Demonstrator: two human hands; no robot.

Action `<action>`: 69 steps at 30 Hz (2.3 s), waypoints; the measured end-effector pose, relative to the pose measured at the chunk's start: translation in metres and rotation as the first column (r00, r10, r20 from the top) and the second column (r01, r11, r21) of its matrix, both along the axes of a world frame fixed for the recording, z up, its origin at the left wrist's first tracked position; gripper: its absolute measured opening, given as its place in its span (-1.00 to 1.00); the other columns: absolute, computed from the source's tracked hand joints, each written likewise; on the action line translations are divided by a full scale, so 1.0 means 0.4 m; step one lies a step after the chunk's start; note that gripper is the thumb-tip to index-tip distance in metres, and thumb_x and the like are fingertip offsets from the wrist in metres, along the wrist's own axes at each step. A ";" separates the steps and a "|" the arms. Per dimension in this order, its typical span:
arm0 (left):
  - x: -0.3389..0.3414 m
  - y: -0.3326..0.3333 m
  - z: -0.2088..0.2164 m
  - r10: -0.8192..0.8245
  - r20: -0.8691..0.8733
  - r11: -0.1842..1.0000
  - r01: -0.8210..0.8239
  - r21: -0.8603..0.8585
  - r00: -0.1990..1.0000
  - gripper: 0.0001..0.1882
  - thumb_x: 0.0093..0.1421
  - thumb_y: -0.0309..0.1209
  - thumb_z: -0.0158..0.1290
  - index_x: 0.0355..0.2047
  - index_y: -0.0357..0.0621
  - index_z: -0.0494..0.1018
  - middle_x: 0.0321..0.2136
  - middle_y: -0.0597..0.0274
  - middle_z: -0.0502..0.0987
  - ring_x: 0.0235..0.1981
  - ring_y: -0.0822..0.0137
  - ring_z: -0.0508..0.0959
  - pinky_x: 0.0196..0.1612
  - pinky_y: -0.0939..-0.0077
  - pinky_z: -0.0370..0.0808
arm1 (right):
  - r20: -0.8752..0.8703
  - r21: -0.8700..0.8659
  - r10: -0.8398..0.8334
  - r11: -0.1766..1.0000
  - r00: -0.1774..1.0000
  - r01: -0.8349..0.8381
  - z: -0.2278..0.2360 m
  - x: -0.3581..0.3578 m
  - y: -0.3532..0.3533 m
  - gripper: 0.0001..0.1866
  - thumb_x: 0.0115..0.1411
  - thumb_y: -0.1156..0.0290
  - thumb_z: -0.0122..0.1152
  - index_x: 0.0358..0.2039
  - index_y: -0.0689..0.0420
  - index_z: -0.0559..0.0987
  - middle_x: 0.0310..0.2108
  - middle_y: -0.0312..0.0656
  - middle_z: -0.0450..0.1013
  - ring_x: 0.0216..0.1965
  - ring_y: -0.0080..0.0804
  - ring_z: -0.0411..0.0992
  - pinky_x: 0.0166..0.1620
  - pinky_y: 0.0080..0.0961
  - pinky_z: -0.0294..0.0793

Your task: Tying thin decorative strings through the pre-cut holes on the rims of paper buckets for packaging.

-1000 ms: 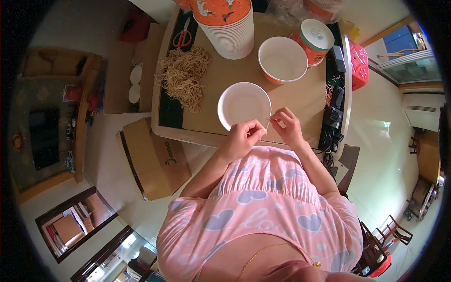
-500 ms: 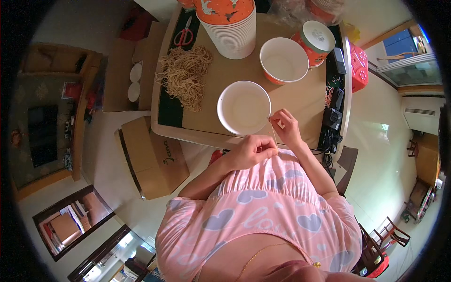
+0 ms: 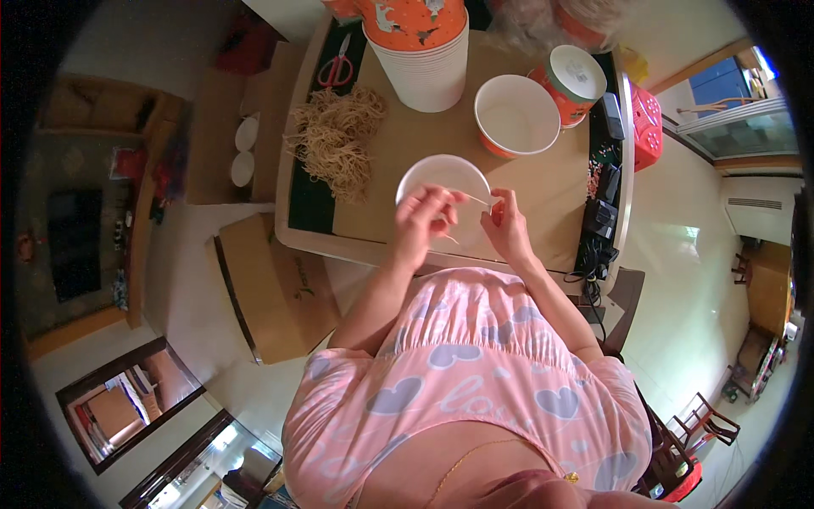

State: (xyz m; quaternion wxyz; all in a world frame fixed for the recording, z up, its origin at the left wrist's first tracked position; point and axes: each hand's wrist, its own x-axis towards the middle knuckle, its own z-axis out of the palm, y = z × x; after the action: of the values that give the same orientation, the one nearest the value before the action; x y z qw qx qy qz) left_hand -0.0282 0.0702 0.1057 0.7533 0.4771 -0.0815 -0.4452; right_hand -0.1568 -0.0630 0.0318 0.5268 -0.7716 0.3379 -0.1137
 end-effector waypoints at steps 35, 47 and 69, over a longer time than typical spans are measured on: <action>-0.115 0.121 -0.195 0.222 -0.067 0.970 -0.214 0.118 0.973 -0.84 0.22 -0.57 -0.10 -0.23 -0.26 0.44 -0.33 0.15 0.54 -0.33 0.36 0.56 -0.20 0.56 0.51 | 0.329 0.791 -0.330 0.608 0.885 -0.068 -0.025 -0.055 -0.034 -0.73 0.31 0.42 -0.09 -0.06 0.26 0.44 -0.15 -0.08 0.47 -0.12 -0.35 0.46 0.00 -0.41 0.45; -0.083 0.103 -0.216 0.235 0.062 0.950 -0.243 0.197 0.970 -0.85 0.21 -0.56 -0.11 -0.24 -0.25 0.44 -0.35 0.16 0.54 -0.37 0.36 0.55 -0.23 0.54 0.51 | 0.249 0.747 -0.277 0.665 0.928 -0.002 0.083 -0.042 -0.165 -0.87 0.28 0.42 -0.11 -0.17 0.10 0.35 -0.65 -0.45 0.06 -0.67 -0.70 -0.03 -0.64 -0.74 -0.08; -0.046 0.113 -0.239 -0.073 0.185 0.997 0.064 0.052 0.980 -0.84 0.19 -0.62 -0.08 -0.29 -0.34 0.50 -0.34 0.19 0.58 -0.30 0.44 0.56 -0.12 0.59 0.47 | -0.045 0.999 -0.546 -0.030 0.837 0.035 -0.114 0.002 -0.004 -0.82 0.30 0.39 -0.16 -0.30 0.21 0.38 -0.45 -0.14 0.41 -0.39 -0.29 0.41 -0.14 -0.37 0.44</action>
State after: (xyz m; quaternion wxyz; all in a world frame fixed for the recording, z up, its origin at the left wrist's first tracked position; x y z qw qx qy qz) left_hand -0.0468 0.1155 0.0101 0.7155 0.5307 -0.1582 -0.4259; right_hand -0.1559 -0.0647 -0.0137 0.9199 -0.0629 0.3730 -0.1032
